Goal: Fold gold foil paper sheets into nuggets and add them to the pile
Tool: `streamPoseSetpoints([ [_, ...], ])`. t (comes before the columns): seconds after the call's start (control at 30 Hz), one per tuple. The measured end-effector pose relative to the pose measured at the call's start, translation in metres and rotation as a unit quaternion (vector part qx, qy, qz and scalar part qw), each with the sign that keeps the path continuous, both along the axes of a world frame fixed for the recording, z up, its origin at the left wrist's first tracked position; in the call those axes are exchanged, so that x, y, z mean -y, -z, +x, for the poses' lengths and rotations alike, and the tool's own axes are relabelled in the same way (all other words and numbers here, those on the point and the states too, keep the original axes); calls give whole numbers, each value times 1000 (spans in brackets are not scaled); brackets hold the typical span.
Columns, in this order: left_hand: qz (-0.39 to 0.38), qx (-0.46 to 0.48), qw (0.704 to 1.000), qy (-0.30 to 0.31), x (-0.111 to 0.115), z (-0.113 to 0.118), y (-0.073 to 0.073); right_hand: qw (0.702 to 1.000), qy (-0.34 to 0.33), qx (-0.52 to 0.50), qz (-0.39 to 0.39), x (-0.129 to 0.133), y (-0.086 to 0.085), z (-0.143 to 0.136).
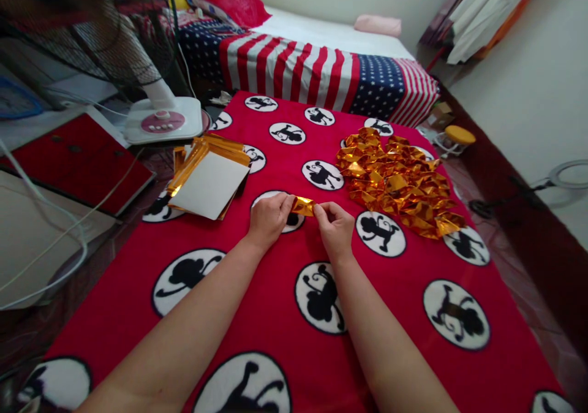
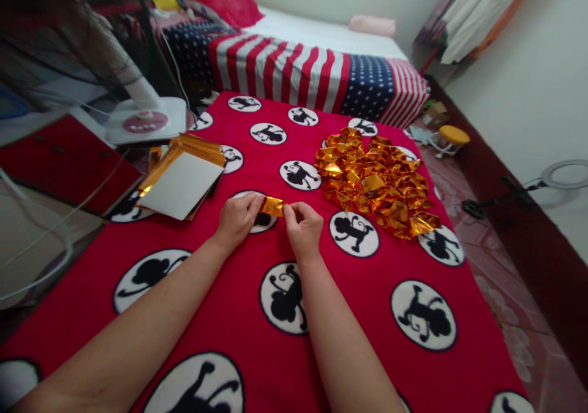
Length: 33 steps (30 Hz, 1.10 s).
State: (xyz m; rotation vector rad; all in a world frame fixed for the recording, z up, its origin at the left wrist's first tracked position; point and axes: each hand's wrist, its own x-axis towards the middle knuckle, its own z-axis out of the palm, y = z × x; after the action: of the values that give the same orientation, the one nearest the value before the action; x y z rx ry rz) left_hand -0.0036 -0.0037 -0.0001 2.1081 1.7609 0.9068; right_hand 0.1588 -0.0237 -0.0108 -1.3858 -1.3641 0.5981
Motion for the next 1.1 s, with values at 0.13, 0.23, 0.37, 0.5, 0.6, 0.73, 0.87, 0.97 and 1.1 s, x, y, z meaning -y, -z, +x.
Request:
streamPoseSetpoints([
  [0.13, -19, 150, 989, -6, -6, -6, 3, 998, -43, 6, -45, 2, -1, -4],
  [0.23, -50, 241, 968, 37, -7, -8, 4, 996, -37, 37, -67, 3, 0, -7],
  [0.37, -52, 234, 965, 108, -4, -3, 2, 997, -16, 28, -76, 2, 0, -11],
  [0.5, -32, 137, 982, 123, -1, 2, 0, 993, -17, 83, -86, 4, -2, -13],
  [0.6, -43, 118, 985, 117, -1, 4, 0, 982, -21, 172, -69, 6, -2, -14],
  [0.73, -55, 155, 980, 114, -2, 2, 1, 982, -43, 179, -50, 7, -2, -12],
  [0.87, -52, 163, 980, 100, -2, 0, 0, 1000, -5, 11, -15, 7, -3, -9],
  [0.97, -55, 149, 982, 104, -2, 0, 0, 999, 24, -37, 4, 7, -4, -8],
  [1.1, -58, 167, 980, 93, -4, -1, 1, 999, 29, -44, -9, 6, -2, -7],
])
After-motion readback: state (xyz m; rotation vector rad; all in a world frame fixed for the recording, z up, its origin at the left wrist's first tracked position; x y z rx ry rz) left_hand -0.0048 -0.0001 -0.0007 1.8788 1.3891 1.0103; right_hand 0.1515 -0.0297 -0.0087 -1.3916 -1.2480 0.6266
